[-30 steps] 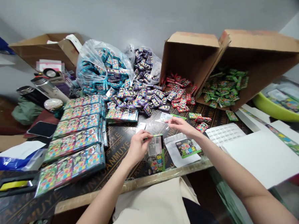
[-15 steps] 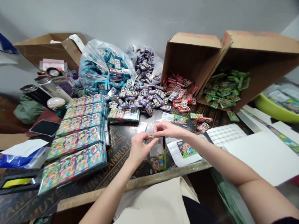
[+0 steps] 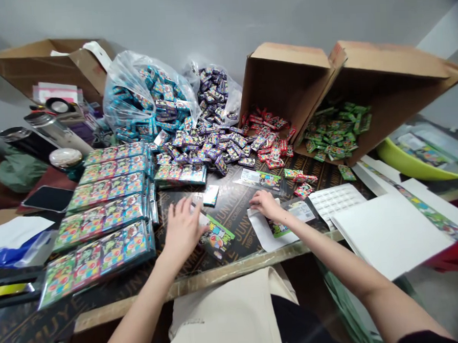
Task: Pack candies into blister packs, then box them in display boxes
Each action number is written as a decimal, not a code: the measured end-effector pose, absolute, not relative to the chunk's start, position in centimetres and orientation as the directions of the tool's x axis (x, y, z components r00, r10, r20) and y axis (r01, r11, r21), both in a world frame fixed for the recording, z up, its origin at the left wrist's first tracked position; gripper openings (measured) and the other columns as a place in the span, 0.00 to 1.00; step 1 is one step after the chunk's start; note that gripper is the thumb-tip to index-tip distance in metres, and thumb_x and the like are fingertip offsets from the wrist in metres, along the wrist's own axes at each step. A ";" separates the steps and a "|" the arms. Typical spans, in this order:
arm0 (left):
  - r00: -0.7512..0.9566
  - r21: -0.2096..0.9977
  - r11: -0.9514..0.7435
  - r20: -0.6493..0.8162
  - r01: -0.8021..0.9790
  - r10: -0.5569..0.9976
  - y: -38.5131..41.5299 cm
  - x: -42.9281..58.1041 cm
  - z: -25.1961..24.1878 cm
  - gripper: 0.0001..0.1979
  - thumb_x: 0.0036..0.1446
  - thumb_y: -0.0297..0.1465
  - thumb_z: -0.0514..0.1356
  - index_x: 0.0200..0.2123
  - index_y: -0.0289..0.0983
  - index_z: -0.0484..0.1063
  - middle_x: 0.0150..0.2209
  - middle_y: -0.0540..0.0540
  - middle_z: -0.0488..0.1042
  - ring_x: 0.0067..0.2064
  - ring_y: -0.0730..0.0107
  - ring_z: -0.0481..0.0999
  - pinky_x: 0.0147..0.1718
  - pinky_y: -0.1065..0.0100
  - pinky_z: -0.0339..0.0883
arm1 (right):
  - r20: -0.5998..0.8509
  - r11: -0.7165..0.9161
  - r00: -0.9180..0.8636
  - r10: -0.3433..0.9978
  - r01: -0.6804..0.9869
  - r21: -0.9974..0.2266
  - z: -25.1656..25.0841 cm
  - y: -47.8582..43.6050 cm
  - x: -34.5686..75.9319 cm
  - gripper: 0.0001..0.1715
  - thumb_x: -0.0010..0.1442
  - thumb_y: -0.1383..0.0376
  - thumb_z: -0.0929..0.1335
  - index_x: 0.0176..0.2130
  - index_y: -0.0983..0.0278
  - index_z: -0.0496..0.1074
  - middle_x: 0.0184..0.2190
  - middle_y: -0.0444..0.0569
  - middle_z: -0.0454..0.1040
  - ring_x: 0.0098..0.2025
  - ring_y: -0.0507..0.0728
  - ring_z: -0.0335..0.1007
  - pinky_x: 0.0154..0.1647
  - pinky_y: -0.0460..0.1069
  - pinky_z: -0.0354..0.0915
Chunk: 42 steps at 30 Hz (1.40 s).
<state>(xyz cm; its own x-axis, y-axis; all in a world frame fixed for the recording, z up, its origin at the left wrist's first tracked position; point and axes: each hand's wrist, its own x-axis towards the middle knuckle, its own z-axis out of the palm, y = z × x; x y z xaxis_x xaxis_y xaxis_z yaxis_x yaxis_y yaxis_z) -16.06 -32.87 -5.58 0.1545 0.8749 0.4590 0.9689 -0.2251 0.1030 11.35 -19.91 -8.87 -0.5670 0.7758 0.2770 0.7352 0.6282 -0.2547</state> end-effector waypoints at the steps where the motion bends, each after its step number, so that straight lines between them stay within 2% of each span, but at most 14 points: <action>1: 0.252 0.080 -0.306 0.394 0.949 0.884 -32.6 -15.9 -6.2 0.30 0.41 0.37 0.66 0.50 0.39 0.64 0.53 0.35 0.61 0.55 0.44 0.56 0.51 0.42 0.46 | 0.275 0.638 -0.577 0.769 0.725 -0.262 -9.7 -20.2 11.5 0.04 0.52 0.68 0.69 0.30 0.62 0.75 0.30 0.49 0.70 0.37 0.57 0.62 0.38 0.51 0.55; 3: 0.440 0.091 -0.466 0.216 0.880 0.872 -31.9 -15.1 -7.6 0.39 0.32 0.35 0.70 0.52 0.43 0.62 0.54 0.38 0.61 0.56 0.44 0.55 0.52 0.38 0.37 | 0.301 0.667 -0.600 0.741 0.709 -0.227 -10.9 -20.8 11.6 0.06 0.55 0.67 0.67 0.30 0.63 0.75 0.29 0.49 0.70 0.36 0.56 0.62 0.39 0.51 0.56; 5: 0.545 0.126 -0.548 0.062 0.827 0.836 -31.0 -14.1 -9.0 0.43 0.26 0.35 0.72 0.51 0.43 0.62 0.49 0.41 0.65 0.52 0.47 0.61 0.52 0.38 0.38 | 0.343 0.697 -0.622 0.704 0.698 -0.165 -11.7 -21.3 11.4 0.09 0.57 0.68 0.64 0.30 0.63 0.74 0.29 0.49 0.70 0.36 0.55 0.62 0.39 0.50 0.56; 7: 0.577 0.149 -0.571 0.001 0.807 0.817 -30.1 -13.4 -9.8 0.42 0.24 0.37 0.72 0.48 0.41 0.64 0.44 0.41 0.67 0.47 0.49 0.65 0.51 0.41 0.44 | 0.372 0.712 -0.637 0.675 0.695 -0.102 -12.1 -21.4 11.3 0.12 0.59 0.69 0.62 0.29 0.64 0.73 0.28 0.50 0.69 0.35 0.55 0.62 0.38 0.50 0.56; 10: 0.596 0.262 -0.571 -0.022 0.778 0.802 -29.4 -13.0 -9.4 0.32 0.25 0.36 0.71 0.39 0.36 0.69 0.38 0.43 0.69 0.40 0.55 0.68 0.42 0.57 0.59 | 0.375 0.711 -0.646 0.665 0.701 -0.054 -12.4 -21.3 11.1 0.13 0.59 0.70 0.60 0.27 0.65 0.71 0.27 0.50 0.68 0.33 0.56 0.61 0.36 0.50 0.56; 12: 0.574 0.395 -0.534 0.019 0.748 0.819 -29.5 -13.2 -7.9 0.23 0.31 0.33 0.69 0.34 0.36 0.69 0.32 0.47 0.70 0.35 0.63 0.69 0.34 0.66 0.61 | 0.371 0.713 -0.655 0.659 0.701 -0.028 -12.2 -21.2 11.0 0.11 0.58 0.71 0.60 0.28 0.65 0.69 0.27 0.50 0.68 0.32 0.56 0.61 0.36 0.50 0.56; 14: 0.468 0.534 -0.483 0.175 0.694 0.866 -30.1 -13.6 -5.8 0.20 0.39 0.31 0.66 0.39 0.37 0.68 0.30 0.50 0.69 0.32 0.68 0.68 0.32 0.70 0.60 | 0.365 0.722 -0.668 0.649 0.692 -0.017 -12.0 -21.3 10.9 0.10 0.57 0.72 0.60 0.28 0.64 0.67 0.28 0.50 0.67 0.33 0.56 0.61 0.35 0.50 0.56; 18: 0.125 0.725 -0.479 0.486 0.495 0.865 -31.6 -14.5 -3.2 0.22 0.51 0.28 0.59 0.51 0.40 0.63 0.38 0.48 0.69 0.39 0.69 0.68 0.41 0.68 0.60 | 0.358 0.745 -0.688 0.631 0.667 -0.031 -11.7 -21.4 10.8 0.09 0.58 0.71 0.58 0.29 0.63 0.64 0.28 0.50 0.67 0.32 0.57 0.61 0.36 0.51 0.56; 22: -0.036 0.807 -0.420 0.476 0.415 0.879 -32.4 -15.1 -4.5 0.12 0.50 0.30 0.60 0.40 0.37 0.74 0.34 0.46 0.69 0.38 0.67 0.69 0.40 0.67 0.62 | 0.317 0.702 -0.640 0.700 0.699 -0.139 -12.0 -20.6 11.4 0.07 0.59 0.65 0.58 0.29 0.61 0.61 0.26 0.49 0.68 0.30 0.57 0.64 0.34 0.51 0.58; 30: -0.113 0.775 -0.446 0.544 0.449 0.832 -32.8 -14.6 -6.1 0.10 0.45 0.30 0.64 0.34 0.37 0.77 0.30 0.46 0.72 0.33 0.68 0.71 0.34 0.68 0.64 | 0.202 0.626 -0.594 0.779 0.752 -0.207 -11.9 -19.1 12.3 0.07 0.57 0.58 0.58 0.32 0.57 0.59 0.23 0.47 0.71 0.26 0.60 0.69 0.27 0.51 0.58; 35: -0.134 0.755 -0.478 0.586 0.450 0.799 -33.6 -14.2 -5.4 0.06 0.43 0.27 0.65 0.29 0.35 0.76 0.27 0.47 0.72 0.30 0.69 0.71 0.32 0.69 0.63 | 0.197 0.475 -0.435 0.878 0.745 -0.468 -9.9 -19.8 11.6 0.08 0.56 0.58 0.58 0.31 0.60 0.58 0.24 0.48 0.72 0.27 0.59 0.70 0.31 0.51 0.60; 38: -0.128 0.753 -0.472 0.582 0.459 0.803 -33.6 -14.3 -5.3 0.04 0.44 0.27 0.64 0.27 0.35 0.76 0.26 0.48 0.70 0.30 0.70 0.70 0.31 0.69 0.62 | 0.307 0.532 -0.436 0.846 0.653 -0.539 -6.0 -20.4 10.1 0.11 0.55 0.57 0.60 0.28 0.62 0.58 0.26 0.50 0.70 0.35 0.59 0.69 0.36 0.52 0.61; 40: -0.116 0.754 -0.463 0.571 0.466 0.813 -33.4 -14.5 -5.1 0.03 0.43 0.26 0.64 0.26 0.34 0.75 0.25 0.48 0.70 0.29 0.70 0.69 0.31 0.69 0.62 | 0.349 0.588 -0.495 0.796 0.495 -0.640 -2.8 -21.2 8.5 0.11 0.55 0.58 0.61 0.28 0.63 0.59 0.31 0.51 0.70 0.44 0.59 0.66 0.41 0.52 0.60; 42: -0.094 0.755 -0.457 0.558 0.471 0.825 -33.2 -14.6 -5.0 0.03 0.43 0.26 0.65 0.26 0.34 0.75 0.25 0.48 0.70 0.30 0.70 0.69 0.30 0.69 0.62 | 0.336 0.591 -0.587 0.736 0.315 -0.743 -0.4 -22.4 6.7 0.10 0.56 0.58 0.61 0.29 0.63 0.61 0.38 0.51 0.70 0.48 0.58 0.64 0.44 0.52 0.60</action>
<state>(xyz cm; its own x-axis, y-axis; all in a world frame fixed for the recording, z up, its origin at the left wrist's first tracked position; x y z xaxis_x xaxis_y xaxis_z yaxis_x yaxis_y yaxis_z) -14.57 -33.17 -4.98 -0.0942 0.8246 0.5579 0.4708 -0.4569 0.7547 6.66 -22.40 -0.35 -0.5873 0.7362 0.3363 0.3154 0.5909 -0.7426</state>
